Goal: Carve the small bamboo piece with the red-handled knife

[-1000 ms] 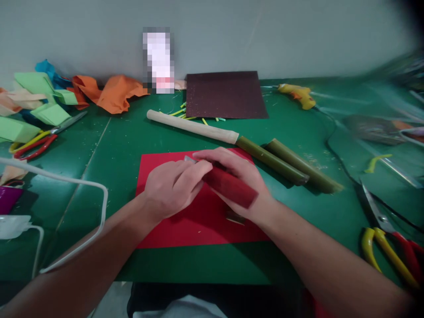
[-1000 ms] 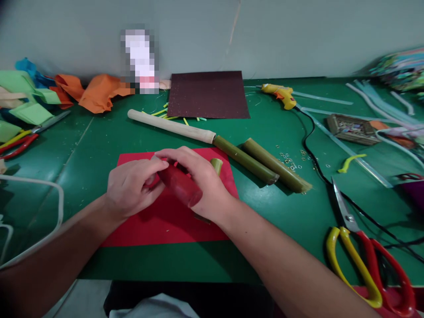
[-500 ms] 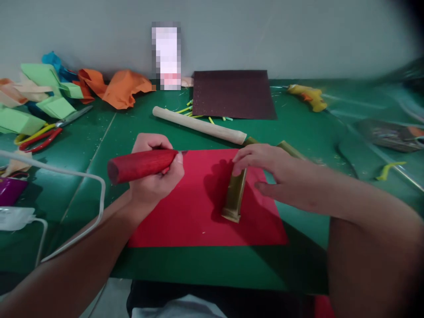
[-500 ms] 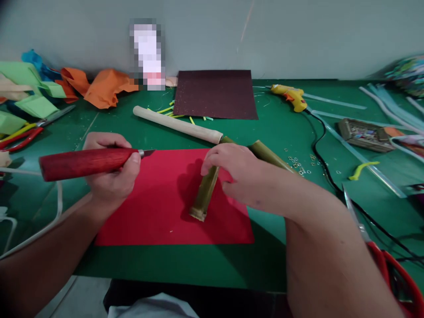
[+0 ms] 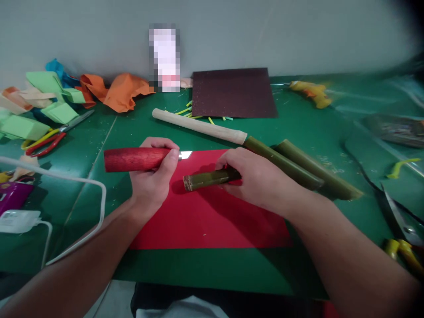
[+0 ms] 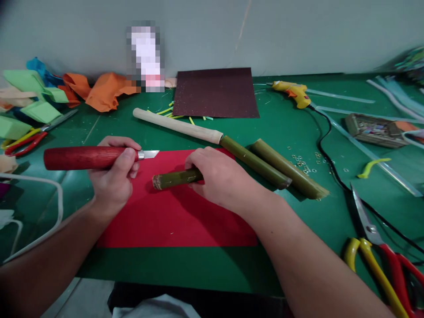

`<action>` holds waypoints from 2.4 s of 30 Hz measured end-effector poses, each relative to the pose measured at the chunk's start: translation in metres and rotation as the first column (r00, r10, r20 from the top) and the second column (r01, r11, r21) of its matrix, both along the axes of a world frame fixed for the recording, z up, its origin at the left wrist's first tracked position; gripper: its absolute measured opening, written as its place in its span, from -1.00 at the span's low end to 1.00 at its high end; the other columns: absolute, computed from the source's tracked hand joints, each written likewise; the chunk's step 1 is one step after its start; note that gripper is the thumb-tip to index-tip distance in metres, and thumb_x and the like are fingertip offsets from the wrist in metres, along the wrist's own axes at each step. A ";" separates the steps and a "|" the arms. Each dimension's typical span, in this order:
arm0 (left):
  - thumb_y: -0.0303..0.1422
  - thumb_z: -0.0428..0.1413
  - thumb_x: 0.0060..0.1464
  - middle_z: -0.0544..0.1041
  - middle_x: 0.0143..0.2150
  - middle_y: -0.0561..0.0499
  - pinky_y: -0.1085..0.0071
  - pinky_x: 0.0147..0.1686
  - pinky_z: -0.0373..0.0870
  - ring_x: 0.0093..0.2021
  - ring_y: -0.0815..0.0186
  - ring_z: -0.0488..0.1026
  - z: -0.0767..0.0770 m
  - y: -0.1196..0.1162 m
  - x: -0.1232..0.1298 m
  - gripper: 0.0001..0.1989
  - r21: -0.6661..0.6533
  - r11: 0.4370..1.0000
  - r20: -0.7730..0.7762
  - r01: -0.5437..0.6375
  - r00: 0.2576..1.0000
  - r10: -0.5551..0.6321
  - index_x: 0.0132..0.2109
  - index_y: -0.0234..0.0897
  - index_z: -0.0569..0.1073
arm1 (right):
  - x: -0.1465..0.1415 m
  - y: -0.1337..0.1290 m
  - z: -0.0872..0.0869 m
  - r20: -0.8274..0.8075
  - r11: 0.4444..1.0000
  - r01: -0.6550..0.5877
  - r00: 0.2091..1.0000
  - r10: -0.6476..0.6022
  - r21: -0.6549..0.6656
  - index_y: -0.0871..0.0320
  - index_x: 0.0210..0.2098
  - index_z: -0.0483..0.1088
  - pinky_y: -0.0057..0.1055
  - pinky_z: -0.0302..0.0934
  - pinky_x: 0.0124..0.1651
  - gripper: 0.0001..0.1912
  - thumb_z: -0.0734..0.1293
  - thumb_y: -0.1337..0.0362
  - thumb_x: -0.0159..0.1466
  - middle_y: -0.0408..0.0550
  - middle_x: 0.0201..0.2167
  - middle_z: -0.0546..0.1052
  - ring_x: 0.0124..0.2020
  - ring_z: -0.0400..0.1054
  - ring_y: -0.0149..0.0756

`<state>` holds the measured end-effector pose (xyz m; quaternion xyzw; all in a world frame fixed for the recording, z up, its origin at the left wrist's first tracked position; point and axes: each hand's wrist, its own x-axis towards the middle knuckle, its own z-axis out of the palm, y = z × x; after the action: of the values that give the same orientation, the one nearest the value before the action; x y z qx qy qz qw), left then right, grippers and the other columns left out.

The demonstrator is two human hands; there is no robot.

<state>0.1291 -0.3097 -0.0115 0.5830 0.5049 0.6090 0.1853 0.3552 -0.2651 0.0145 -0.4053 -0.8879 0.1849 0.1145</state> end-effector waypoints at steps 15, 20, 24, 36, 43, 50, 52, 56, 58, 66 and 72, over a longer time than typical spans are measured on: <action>-0.43 0.15 0.10 0.51 -0.34 0.07 0.43 -0.30 0.45 -0.38 0.39 0.45 0.005 -0.003 0.010 -0.95 -0.151 0.986 -0.032 0.074 0.996 -0.079 -0.32 -0.21 0.50 | -0.010 -0.014 -0.015 -0.142 0.997 -0.022 0.989 0.033 0.079 0.11 0.24 0.26 -0.25 0.35 0.04 -0.40 0.33 0.38 0.21 0.03 0.15 0.46 0.08 0.40 -0.15; -0.56 0.10 -0.06 0.43 -0.50 0.12 0.47 -0.42 0.40 -0.47 0.41 0.37 0.006 0.001 0.013 -0.84 -0.096 0.995 -0.040 0.021 0.999 -0.025 -0.49 -0.22 0.44 | -0.022 -0.020 -0.025 -0.237 0.999 -0.012 0.971 0.024 0.049 0.20 0.27 0.25 -0.25 0.36 0.09 -0.33 0.38 0.38 0.17 0.12 0.14 0.41 0.12 0.35 -0.16; -0.54 0.06 -0.05 0.40 -0.51 0.10 0.44 -0.45 0.37 -0.47 0.39 0.35 0.002 0.003 0.013 -0.84 -0.105 0.994 -0.024 0.039 0.999 -0.042 -0.50 -0.22 0.42 | -0.023 -0.022 -0.019 -0.191 0.998 0.041 0.981 -0.031 0.050 0.30 0.08 0.44 -0.14 0.34 0.05 -0.51 0.36 0.19 0.20 0.15 -0.05 0.49 -0.03 0.38 -0.08; -0.30 0.20 0.04 0.36 -0.53 0.08 0.48 -0.67 0.16 -0.58 0.44 0.25 0.016 0.015 0.005 -0.85 -0.301 0.927 0.213 0.223 0.963 -0.163 -0.44 -0.24 0.46 | -0.030 -0.025 -0.012 -0.013 0.995 0.103 0.995 -0.103 -0.014 0.24 -0.18 0.48 -0.31 0.18 -0.21 -0.73 0.31 0.21 0.20 0.04 -0.24 0.51 -0.25 0.35 -0.20; -0.36 0.26 -0.01 0.37 -0.54 0.12 0.48 -0.48 0.35 -0.51 0.44 0.32 0.014 0.019 0.018 -0.79 -0.162 0.983 0.033 0.084 0.996 -0.080 -0.50 -0.25 0.39 | -0.031 -0.028 -0.012 -0.026 0.993 0.117 0.993 -0.118 -0.020 0.22 -0.17 0.48 -0.34 0.10 -0.27 -0.72 0.32 0.19 0.19 0.03 -0.24 0.53 -0.27 0.35 -0.22; -0.36 0.11 0.11 0.33 -0.59 0.11 0.43 -0.50 0.29 -0.57 0.43 0.26 -0.005 0.025 0.021 -0.73 -0.059 0.991 -0.075 0.122 0.989 -0.126 -0.54 -0.24 0.33 | -0.034 -0.032 -0.019 -0.069 0.993 0.114 0.991 -0.115 -0.013 0.22 -0.20 0.48 -0.35 0.02 -0.34 -0.72 0.29 0.18 0.20 -0.01 -0.27 0.50 -0.34 0.32 -0.29; -0.37 0.11 0.11 0.27 -0.61 0.11 0.43 -0.51 0.26 -0.57 0.43 0.25 -0.008 0.025 0.023 -0.69 -0.021 0.993 -0.078 0.113 0.990 -0.114 -0.57 -0.24 0.29 | -0.035 -0.031 -0.021 -0.076 0.994 0.105 0.992 -0.106 -0.007 0.23 -0.23 0.46 -0.34 0.01 -0.35 -0.74 0.28 0.19 0.19 -0.03 -0.30 0.49 -0.36 0.30 -0.31; -0.43 0.10 0.10 0.20 -0.64 0.15 0.44 -0.54 0.21 -0.60 0.45 0.18 -0.009 0.024 0.026 -0.68 0.003 0.998 -0.065 0.065 0.996 -0.064 -0.59 -0.24 0.24 | -0.036 -0.029 -0.021 -0.067 0.995 0.091 0.993 -0.093 -0.033 0.22 -0.27 0.44 -0.35 -0.03 -0.38 -0.78 0.29 0.20 0.18 -0.05 -0.33 0.45 -0.39 0.25 -0.34; -0.46 0.10 0.09 0.20 -0.64 0.15 0.44 -0.54 0.20 -0.60 0.46 0.18 -0.010 0.024 0.027 -0.69 0.015 0.998 -0.079 0.061 0.995 -0.060 -0.58 -0.24 0.24 | -0.036 -0.028 -0.019 -0.066 0.995 0.088 0.994 -0.090 -0.043 0.21 -0.29 0.43 -0.35 -0.05 -0.39 -0.79 0.28 0.20 0.18 -0.06 -0.34 0.44 -0.40 0.23 -0.34; -0.45 0.11 0.05 0.26 -0.64 0.14 0.43 -0.53 0.23 -0.59 0.45 0.24 -0.009 0.025 0.026 -0.72 0.018 0.997 -0.152 0.079 0.985 -0.075 -0.59 -0.24 0.28 | -0.037 -0.028 -0.022 -0.076 0.997 0.074 0.994 -0.076 -0.034 0.20 -0.27 0.42 -0.35 -0.03 -0.39 -0.79 0.28 0.20 0.18 -0.04 -0.32 0.47 -0.38 0.28 -0.33; -0.43 0.11 0.07 0.26 -0.63 0.13 0.41 -0.54 0.23 -0.58 0.43 0.24 -0.008 0.026 0.024 -0.72 0.007 0.997 -0.184 0.076 0.980 -0.073 -0.58 -0.23 0.30 | -0.039 -0.028 -0.020 -0.069 0.995 0.094 0.993 -0.095 -0.023 0.20 -0.31 0.39 -0.35 -0.05 -0.41 -0.82 0.29 0.21 0.17 -0.04 -0.35 0.47 -0.41 0.26 -0.34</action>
<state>0.1532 -0.2833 -0.0194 0.6563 0.4935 0.5489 0.1568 0.3162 -0.2928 -0.0058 -0.4414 -0.8613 0.2020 0.1502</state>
